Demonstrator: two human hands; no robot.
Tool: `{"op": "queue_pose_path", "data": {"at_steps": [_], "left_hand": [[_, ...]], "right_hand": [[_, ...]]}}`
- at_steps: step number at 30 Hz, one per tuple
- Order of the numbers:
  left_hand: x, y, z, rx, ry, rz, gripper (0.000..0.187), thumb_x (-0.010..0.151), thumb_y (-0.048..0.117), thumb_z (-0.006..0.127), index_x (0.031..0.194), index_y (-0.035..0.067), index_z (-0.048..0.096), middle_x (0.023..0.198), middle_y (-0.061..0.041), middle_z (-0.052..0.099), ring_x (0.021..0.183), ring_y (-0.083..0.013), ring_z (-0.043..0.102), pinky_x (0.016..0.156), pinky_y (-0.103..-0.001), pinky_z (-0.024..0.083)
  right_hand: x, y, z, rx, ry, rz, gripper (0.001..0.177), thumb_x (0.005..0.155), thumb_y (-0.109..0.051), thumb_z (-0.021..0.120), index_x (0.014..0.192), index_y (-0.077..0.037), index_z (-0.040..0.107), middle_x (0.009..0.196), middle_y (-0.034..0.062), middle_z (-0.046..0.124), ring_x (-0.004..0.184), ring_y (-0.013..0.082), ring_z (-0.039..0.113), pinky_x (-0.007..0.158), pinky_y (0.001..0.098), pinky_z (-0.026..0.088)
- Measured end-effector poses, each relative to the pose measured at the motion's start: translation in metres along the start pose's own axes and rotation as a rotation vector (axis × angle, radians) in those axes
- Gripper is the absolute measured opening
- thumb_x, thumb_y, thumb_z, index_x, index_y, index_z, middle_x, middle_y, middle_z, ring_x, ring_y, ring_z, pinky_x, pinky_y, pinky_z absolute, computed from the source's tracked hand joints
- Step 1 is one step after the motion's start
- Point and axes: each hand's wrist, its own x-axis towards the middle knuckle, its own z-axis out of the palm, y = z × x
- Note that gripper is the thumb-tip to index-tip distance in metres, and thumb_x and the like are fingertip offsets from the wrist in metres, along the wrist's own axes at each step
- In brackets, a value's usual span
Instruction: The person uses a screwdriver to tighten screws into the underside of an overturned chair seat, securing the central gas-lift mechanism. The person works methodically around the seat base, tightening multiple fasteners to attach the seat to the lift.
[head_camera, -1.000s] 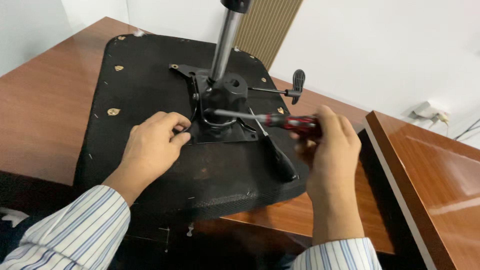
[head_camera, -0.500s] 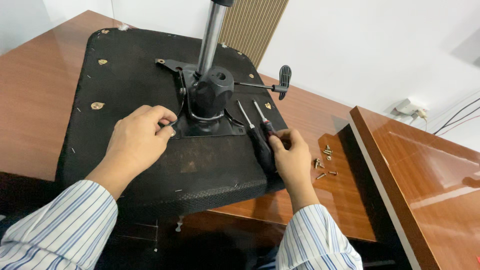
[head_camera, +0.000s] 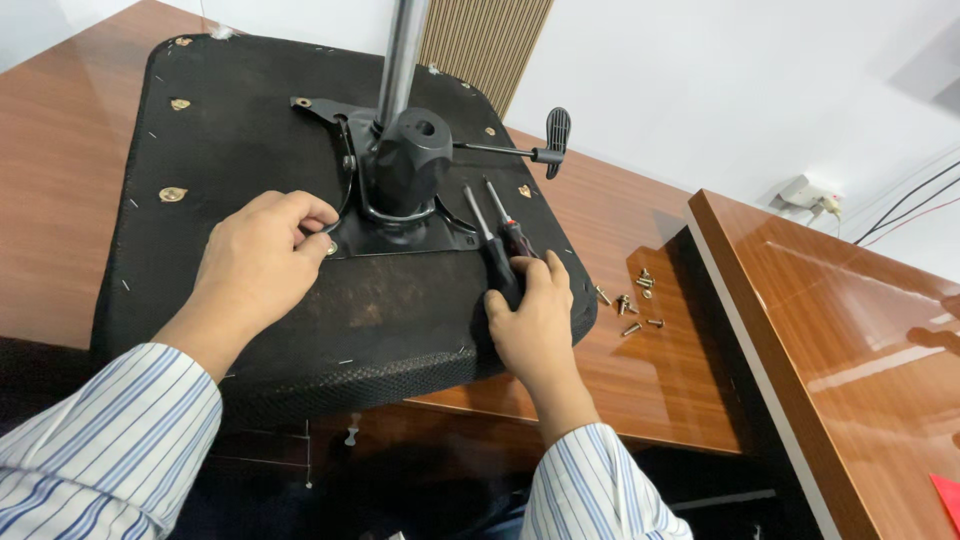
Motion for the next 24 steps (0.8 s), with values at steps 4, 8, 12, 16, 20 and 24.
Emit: {"op": "queue_pose_path", "data": {"at_steps": [4, 8, 12, 16, 20, 24], "left_hand": [[-0.003, 0.001, 0.000, -0.009, 0.029, 0.035, 0.021, 0.089, 0.015, 0.071, 0.110, 0.014, 0.075, 0.105, -0.005, 0.072, 0.093, -0.0222, 0.072, 0.084, -0.039, 0.056], [-0.009, 0.012, 0.007, 0.011, 0.014, 0.110, 0.028, 0.089, 0.014, 0.071, 0.116, 0.015, 0.072, 0.112, -0.009, 0.070, 0.107, -0.0276, 0.066, 0.094, -0.042, 0.052], [-0.015, 0.027, 0.024, -0.030, 0.000, 0.344, 0.047, 0.083, 0.017, 0.073, 0.129, 0.014, 0.065, 0.132, -0.011, 0.063, 0.125, -0.0334, 0.056, 0.105, -0.049, 0.044], [-0.017, 0.040, 0.038, -0.021, -0.019, 0.425, 0.051, 0.086, 0.024, 0.072, 0.134, 0.012, 0.062, 0.139, -0.013, 0.058, 0.130, -0.0367, 0.049, 0.104, -0.055, 0.036], [-0.017, 0.049, 0.035, -0.008, -0.026, 0.346, 0.046, 0.091, 0.027, 0.069, 0.133, 0.011, 0.062, 0.134, -0.012, 0.060, 0.127, -0.0351, 0.051, 0.103, -0.055, 0.037], [-0.018, 0.052, 0.023, -0.021, -0.064, 0.175, 0.019, 0.101, 0.026, 0.062, 0.110, 0.014, 0.073, 0.106, -0.006, 0.075, 0.108, -0.0253, 0.068, 0.094, -0.041, 0.053]], "right_hand": [[-0.011, -0.014, -0.010, 0.153, 0.081, -0.102, 0.039, 0.080, -0.012, 0.078, 0.118, -0.004, 0.071, 0.146, 0.0303, 0.048, 0.136, 0.0445, 0.046, 0.111, 0.0487, 0.036], [-0.003, -0.043, -0.040, 0.502, 0.060, 0.039, 0.025, 0.086, -0.003, 0.068, 0.110, -0.004, 0.073, 0.138, 0.0154, 0.064, 0.119, 0.0269, 0.066, 0.102, 0.0380, 0.050], [0.006, -0.074, -0.072, 0.928, -0.013, 0.144, 0.021, 0.091, 0.004, 0.065, 0.110, 0.000, 0.070, 0.110, 0.0111, 0.072, 0.100, 0.0161, 0.068, 0.091, 0.0291, 0.056], [0.003, -0.096, -0.099, 1.217, -0.130, 0.270, 0.018, 0.090, 0.007, 0.063, 0.105, -0.001, 0.069, 0.104, 0.0082, 0.071, 0.094, 0.0156, 0.069, 0.087, 0.0321, 0.062], [0.001, -0.107, -0.126, 1.200, -0.212, 0.306, 0.016, 0.088, 0.005, 0.064, 0.102, -0.003, 0.068, 0.103, 0.0093, 0.073, 0.094, 0.0174, 0.071, 0.086, 0.0356, 0.064], [0.006, -0.114, -0.140, 1.232, -0.278, 0.274, 0.019, 0.088, -0.002, 0.067, 0.106, -0.003, 0.064, 0.106, 0.0098, 0.074, 0.099, 0.0185, 0.075, 0.084, 0.0398, 0.067]]}}
